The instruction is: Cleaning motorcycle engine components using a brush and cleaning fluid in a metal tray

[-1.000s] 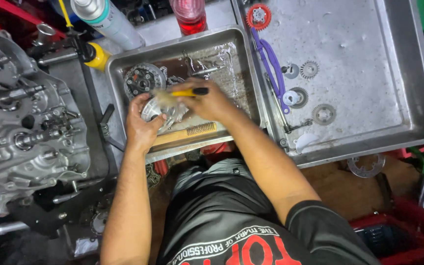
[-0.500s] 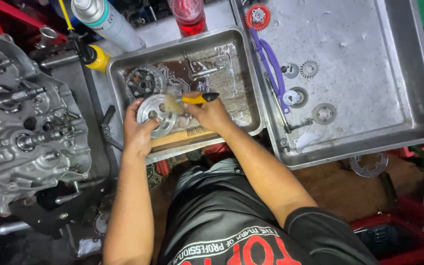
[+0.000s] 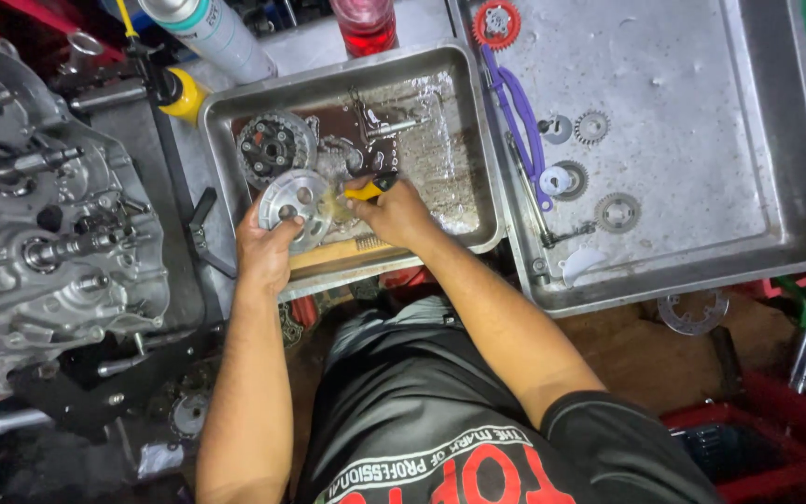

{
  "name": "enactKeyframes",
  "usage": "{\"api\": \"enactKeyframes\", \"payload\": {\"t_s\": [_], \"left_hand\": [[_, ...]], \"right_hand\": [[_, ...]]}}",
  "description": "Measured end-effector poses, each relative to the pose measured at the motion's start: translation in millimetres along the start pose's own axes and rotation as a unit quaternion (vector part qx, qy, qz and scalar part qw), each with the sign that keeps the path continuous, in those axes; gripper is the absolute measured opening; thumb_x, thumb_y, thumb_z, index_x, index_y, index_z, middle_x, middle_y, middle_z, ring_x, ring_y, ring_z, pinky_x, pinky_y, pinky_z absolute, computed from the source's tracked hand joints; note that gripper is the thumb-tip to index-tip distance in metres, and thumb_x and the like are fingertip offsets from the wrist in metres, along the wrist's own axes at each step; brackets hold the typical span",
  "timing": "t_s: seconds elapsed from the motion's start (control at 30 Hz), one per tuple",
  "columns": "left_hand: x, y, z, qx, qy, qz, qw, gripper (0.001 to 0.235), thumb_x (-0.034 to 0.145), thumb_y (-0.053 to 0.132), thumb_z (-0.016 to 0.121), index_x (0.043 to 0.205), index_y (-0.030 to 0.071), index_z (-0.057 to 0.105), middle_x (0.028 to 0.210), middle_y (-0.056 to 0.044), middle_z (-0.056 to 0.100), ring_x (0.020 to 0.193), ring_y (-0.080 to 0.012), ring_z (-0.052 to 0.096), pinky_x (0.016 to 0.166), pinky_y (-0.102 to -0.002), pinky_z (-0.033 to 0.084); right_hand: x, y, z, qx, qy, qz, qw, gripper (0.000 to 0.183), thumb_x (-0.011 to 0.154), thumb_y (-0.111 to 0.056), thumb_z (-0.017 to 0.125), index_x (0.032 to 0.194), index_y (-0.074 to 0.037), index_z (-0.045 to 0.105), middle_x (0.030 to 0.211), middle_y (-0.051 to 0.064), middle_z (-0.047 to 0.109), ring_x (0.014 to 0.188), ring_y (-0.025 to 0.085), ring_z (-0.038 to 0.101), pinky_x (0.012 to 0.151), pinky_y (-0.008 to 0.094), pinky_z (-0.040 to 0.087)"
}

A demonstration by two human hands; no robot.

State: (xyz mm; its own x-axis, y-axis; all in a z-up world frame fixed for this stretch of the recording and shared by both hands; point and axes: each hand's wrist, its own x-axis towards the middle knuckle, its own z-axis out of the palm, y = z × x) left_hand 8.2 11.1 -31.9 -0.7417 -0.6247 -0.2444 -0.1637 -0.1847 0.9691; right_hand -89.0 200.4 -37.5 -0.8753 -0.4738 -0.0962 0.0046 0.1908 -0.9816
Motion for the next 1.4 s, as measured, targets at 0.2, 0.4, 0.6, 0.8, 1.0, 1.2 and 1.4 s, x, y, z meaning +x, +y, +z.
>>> {"api": "enactKeyframes", "payload": {"t_s": [0.2, 0.4, 0.6, 0.8, 1.0, 1.2, 1.4], "left_hand": [[-11.0, 15.0, 14.9, -0.038, 0.025, -0.002, 0.999, 0.051, 0.069, -0.01, 0.076, 0.116, 0.01, 0.074, 0.093, -0.003, 0.073, 0.085, -0.0113, 0.069, 0.08, -0.028, 0.059], [0.3, 1.1, 30.4, -0.133, 0.134, -0.056, 0.98, 0.03, 0.091, 0.014, 0.075, 0.121, 0.017, 0.072, 0.108, -0.005, 0.076, 0.096, -0.0142, 0.073, 0.086, -0.031, 0.061], [14.3, -29.7, 10.2, -0.151, 0.16, -0.06, 0.974, 0.046, 0.103, 0.038, 0.067, 0.137, 0.007, 0.063, 0.135, -0.016, 0.066, 0.118, -0.0222, 0.062, 0.107, -0.042, 0.051], [-4.6, 4.3, 44.1, -0.202, 0.186, -0.106, 0.956, 0.046, 0.094, 0.039, 0.075, 0.13, 0.01, 0.068, 0.123, -0.012, 0.071, 0.111, -0.0226, 0.066, 0.103, -0.044, 0.055], [-25.6, 48.4, 51.9, -0.242, 0.215, -0.185, 0.928, 0.049, 0.086, 0.041, 0.078, 0.122, 0.007, 0.072, 0.112, -0.013, 0.076, 0.101, -0.0254, 0.072, 0.093, -0.047, 0.06], [-8.6, 31.4, 47.7, -0.366, 0.189, -0.222, 0.884, 0.033, 0.087, 0.03, 0.07, 0.106, 0.004, 0.073, 0.104, -0.015, 0.076, 0.093, -0.0302, 0.074, 0.085, -0.046, 0.064], [25.5, -35.9, 15.2, -0.335, 0.177, -0.239, 0.894, 0.028, 0.084, 0.034, 0.073, 0.095, 0.008, 0.074, 0.091, -0.014, 0.075, 0.082, -0.0266, 0.073, 0.082, -0.042, 0.063]], "right_hand": [[5.0, -40.5, 11.0, -0.026, 0.072, 0.035, 0.996, 0.025, 0.084, -0.01, 0.079, 0.109, -0.007, 0.078, 0.1, 0.018, 0.078, 0.104, 0.032, 0.074, 0.093, 0.045, 0.058], [-27.2, -43.4, 25.3, -0.032, -0.027, 0.08, 0.996, 0.028, 0.082, -0.017, 0.079, 0.11, -0.014, 0.081, 0.101, 0.014, 0.079, 0.104, 0.031, 0.075, 0.092, 0.044, 0.06], [-20.6, -55.6, 24.9, -0.017, -0.008, -0.097, 0.995, 0.026, 0.085, -0.011, 0.08, 0.111, -0.01, 0.079, 0.099, 0.02, 0.078, 0.096, 0.04, 0.075, 0.08, 0.046, 0.061], [-33.7, -75.7, 30.0, -0.033, -0.035, -0.217, 0.975, 0.017, 0.092, -0.021, 0.074, 0.108, -0.019, 0.079, 0.098, 0.008, 0.078, 0.095, 0.032, 0.076, 0.08, 0.039, 0.062], [-36.7, -53.8, 19.5, -0.069, -0.079, -0.231, 0.967, 0.013, 0.09, -0.024, 0.076, 0.1, -0.017, 0.078, 0.098, 0.007, 0.077, 0.094, 0.032, 0.075, 0.082, 0.04, 0.061], [-32.4, -50.0, -10.8, -0.195, -0.128, -0.223, 0.946, 0.019, 0.083, -0.018, 0.077, 0.101, -0.01, 0.078, 0.095, 0.013, 0.077, 0.092, 0.039, 0.074, 0.079, 0.052, 0.06], [-11.8, -75.9, 46.9, 0.038, -0.023, -0.202, 0.978, 0.021, 0.09, -0.021, 0.077, 0.112, -0.019, 0.078, 0.101, 0.006, 0.077, 0.101, 0.031, 0.075, 0.086, 0.04, 0.06]]}}
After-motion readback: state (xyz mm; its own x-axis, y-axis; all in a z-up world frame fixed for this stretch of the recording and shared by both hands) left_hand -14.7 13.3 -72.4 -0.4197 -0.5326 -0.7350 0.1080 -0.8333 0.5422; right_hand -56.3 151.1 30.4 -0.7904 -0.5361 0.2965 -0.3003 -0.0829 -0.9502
